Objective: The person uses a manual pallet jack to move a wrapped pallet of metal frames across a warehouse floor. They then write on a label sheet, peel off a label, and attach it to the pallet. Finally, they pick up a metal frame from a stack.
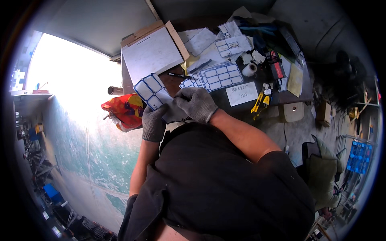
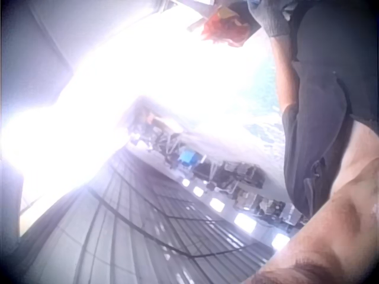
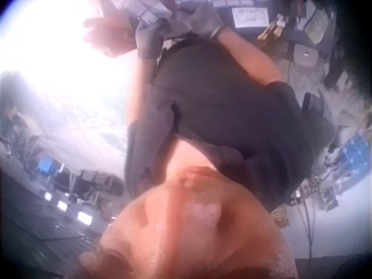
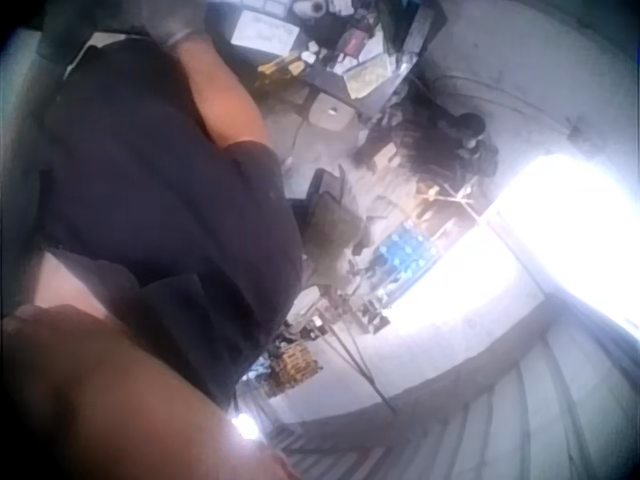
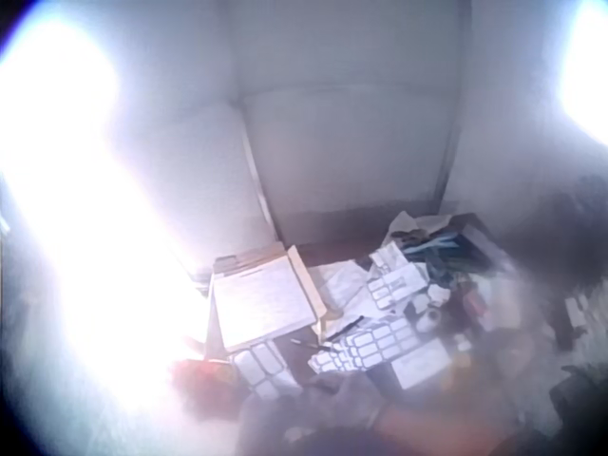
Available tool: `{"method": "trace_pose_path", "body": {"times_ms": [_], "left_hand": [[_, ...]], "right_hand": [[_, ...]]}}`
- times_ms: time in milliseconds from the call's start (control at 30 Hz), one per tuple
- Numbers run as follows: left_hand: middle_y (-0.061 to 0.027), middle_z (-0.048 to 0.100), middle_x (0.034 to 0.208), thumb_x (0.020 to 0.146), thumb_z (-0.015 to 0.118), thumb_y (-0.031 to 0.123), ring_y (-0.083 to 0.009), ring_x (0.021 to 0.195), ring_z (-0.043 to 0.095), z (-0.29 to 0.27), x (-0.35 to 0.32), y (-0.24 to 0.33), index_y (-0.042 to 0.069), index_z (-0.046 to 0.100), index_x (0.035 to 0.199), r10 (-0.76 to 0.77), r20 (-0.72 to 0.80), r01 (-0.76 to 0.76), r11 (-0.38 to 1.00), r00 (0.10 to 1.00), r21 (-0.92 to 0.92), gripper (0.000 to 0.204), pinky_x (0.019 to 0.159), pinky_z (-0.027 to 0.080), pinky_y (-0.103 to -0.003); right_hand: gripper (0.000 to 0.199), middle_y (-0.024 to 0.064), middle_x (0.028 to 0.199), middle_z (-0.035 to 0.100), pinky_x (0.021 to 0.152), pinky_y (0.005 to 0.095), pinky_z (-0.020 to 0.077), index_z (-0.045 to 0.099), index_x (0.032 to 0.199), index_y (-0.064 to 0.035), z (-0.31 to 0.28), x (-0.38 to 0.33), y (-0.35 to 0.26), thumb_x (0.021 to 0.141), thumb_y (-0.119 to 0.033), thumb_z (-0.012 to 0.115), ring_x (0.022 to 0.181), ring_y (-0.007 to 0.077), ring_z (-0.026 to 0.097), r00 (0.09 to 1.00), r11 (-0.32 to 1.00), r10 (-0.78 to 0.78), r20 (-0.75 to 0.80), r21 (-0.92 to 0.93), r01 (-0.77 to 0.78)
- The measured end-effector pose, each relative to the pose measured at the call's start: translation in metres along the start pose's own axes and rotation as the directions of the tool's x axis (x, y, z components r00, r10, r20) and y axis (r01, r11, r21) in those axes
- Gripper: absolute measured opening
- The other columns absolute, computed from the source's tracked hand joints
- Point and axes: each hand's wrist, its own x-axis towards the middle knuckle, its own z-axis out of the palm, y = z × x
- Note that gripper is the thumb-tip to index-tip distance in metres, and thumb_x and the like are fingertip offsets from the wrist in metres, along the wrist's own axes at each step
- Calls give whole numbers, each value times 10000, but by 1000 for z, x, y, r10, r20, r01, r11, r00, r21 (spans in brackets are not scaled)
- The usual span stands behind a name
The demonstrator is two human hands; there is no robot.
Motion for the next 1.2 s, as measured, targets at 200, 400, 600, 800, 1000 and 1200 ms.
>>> {"method": "trace_pose_path", "body": {"times_ms": [200,400,600,800,1000,1200], "left_hand": [[-136,798,1194,960,716,-28,-255,1061,778,4,14,-10,-55,725,1321,-42,-47,44,998,998,49,362,990,615,-385],[-161,786,1213,970,702,-38,-294,1055,777,-9,66,-47,-36,701,1368,-105,-119,117,988,987,103,398,938,646,-438],[-152,801,1192,932,793,67,-289,1032,782,-52,146,-99,-27,720,1345,-36,-281,127,942,959,311,430,907,636,-415],[-174,810,1179,902,858,205,-271,1026,792,-24,113,-79,-10,730,1328,309,-358,57,683,881,729,494,929,616,-376],[-143,786,1213,924,826,97,-239,1048,774,43,38,-77,15,726,1318,441,-7,-276,574,897,770,415,928,616,-364],[-192,715,1331,885,818,101,-439,1211,697,79,-9,-63,52,681,1294,610,228,-409,175,759,895,434,1026,575,-509]], "right_hand": [[235,162,957,794,815,441,614,803,1005,-52,-12,3,13,996,-279,742,864,338,778,992,985,-85,-98,-159,69],[194,160,914,777,800,488,610,770,930,-86,-29,8,47,983,-272,760,872,377,767,953,938,-147,-265,-344,49],[257,179,918,786,815,468,607,776,946,-63,-50,3,52,979,-317,765,890,384,769,933,971,41,-358,-207,-122],[325,154,885,786,813,405,592,796,951,-34,-63,-6,68,972,-354,744,841,301,758,894,951,303,-331,52,-304],[337,187,926,797,847,423,602,802,968,-34,-50,-2,61,956,-367,751,897,348,787,905,929,366,-215,130,-345],[293,186,955,797,857,434,609,801,968,-37,-25,-1,42,949,-326,754,906,354,788,969,970,241,-55,52,-238]]}}
